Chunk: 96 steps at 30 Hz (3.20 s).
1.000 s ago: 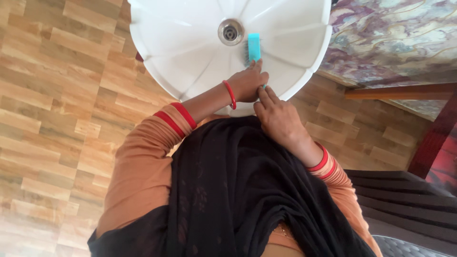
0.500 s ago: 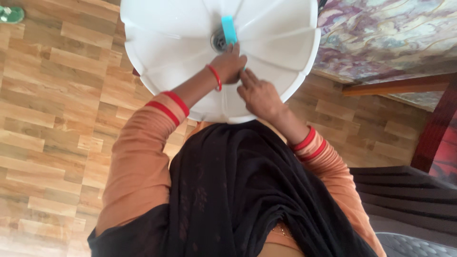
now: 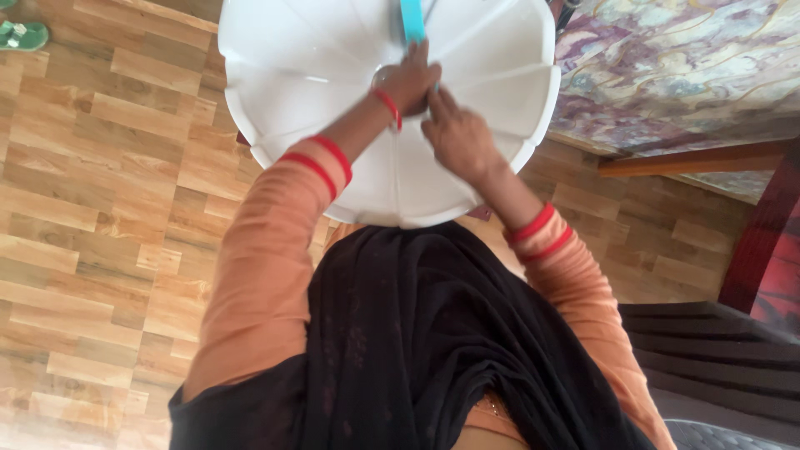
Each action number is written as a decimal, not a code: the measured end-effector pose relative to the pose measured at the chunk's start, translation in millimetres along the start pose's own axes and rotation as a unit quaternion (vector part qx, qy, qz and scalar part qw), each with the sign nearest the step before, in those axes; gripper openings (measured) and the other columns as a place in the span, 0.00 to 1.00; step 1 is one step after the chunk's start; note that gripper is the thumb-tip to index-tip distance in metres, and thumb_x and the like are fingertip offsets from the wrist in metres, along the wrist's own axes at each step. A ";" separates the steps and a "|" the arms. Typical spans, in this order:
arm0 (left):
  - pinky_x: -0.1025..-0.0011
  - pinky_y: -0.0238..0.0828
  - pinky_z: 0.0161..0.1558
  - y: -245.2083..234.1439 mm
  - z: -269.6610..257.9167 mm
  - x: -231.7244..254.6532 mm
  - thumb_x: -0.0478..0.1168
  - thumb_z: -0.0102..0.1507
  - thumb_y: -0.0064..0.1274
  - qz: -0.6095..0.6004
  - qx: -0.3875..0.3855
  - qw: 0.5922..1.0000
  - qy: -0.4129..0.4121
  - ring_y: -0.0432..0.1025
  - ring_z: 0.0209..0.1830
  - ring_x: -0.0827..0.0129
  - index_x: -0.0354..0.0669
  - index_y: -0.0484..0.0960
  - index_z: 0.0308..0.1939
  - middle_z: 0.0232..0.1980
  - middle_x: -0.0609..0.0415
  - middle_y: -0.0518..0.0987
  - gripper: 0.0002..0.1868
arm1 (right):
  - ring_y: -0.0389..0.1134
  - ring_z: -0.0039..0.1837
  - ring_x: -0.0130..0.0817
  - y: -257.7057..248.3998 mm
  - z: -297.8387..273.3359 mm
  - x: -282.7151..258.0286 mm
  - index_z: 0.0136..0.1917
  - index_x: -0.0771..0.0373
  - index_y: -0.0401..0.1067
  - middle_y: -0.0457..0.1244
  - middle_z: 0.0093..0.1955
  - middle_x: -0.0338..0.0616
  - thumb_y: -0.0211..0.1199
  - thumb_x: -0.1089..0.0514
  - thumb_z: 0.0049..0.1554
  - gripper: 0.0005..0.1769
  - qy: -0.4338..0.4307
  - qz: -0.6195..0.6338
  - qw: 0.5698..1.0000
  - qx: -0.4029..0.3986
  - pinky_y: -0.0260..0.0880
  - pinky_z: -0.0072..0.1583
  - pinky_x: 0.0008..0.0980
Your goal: The person cleans the interior of a white sink by scrubbing it with a blue brush.
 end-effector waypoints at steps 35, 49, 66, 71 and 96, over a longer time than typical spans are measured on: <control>0.48 0.64 0.66 -58.0 -81.0 6.9 0.43 0.58 0.58 0.144 -0.031 0.986 -0.077 0.61 0.68 0.25 0.31 0.83 0.49 0.66 0.16 0.65 0.21 | 0.66 0.72 0.59 -5.4 10.7 -53.1 0.38 0.67 0.69 0.58 0.70 0.74 0.59 0.67 0.51 0.01 -0.102 0.064 0.992 0.032 0.78 0.54 0.43; 0.47 0.60 0.68 -97.7 -67.9 -35.3 0.41 0.60 0.57 0.133 0.056 0.986 -0.085 0.60 0.69 0.24 0.31 0.84 0.45 0.68 0.15 0.64 0.15 | 0.67 0.69 0.63 12.4 61.3 -43.7 0.38 0.66 0.69 0.56 0.71 0.74 0.58 0.65 0.54 0.03 -0.082 0.047 0.994 0.057 0.78 0.53 0.45; 0.41 0.57 0.67 -70.7 -105.0 8.5 0.43 0.59 0.57 0.148 -0.078 0.971 -0.169 0.63 0.66 0.25 0.30 0.86 0.48 0.62 0.15 0.70 0.20 | 0.73 0.53 0.49 -11.0 19.1 -59.5 0.38 0.63 0.74 0.63 0.72 0.64 0.60 0.70 0.49 0.05 -0.037 0.153 0.988 -0.010 0.76 0.46 0.42; 0.43 0.61 0.62 -62.0 -150.5 42.2 0.42 0.57 0.57 0.119 -0.075 0.977 -0.159 0.60 0.66 0.21 0.31 0.86 0.45 0.63 0.12 0.67 0.19 | 0.69 0.70 0.51 -22.3 -15.4 -96.5 0.37 0.63 0.71 0.61 0.71 0.66 0.60 0.69 0.48 0.04 -0.095 0.134 0.986 0.023 0.77 0.51 0.40; 0.47 0.65 0.64 -120.8 -145.0 -10.2 0.37 0.55 0.58 0.187 0.038 0.978 -0.080 0.64 0.66 0.26 0.32 0.85 0.35 0.63 0.14 0.68 0.10 | 0.69 0.70 0.54 -29.5 54.8 -135.9 0.36 0.66 0.67 0.61 0.69 0.69 0.61 0.70 0.50 0.04 -0.015 0.103 0.991 0.088 0.78 0.53 0.41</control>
Point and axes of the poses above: each hand's wrist, its own z-axis towards the middle knuckle, its own y-axis out of the palm, x = y × z, the point moved 7 cm from there along z, towards the middle knuckle
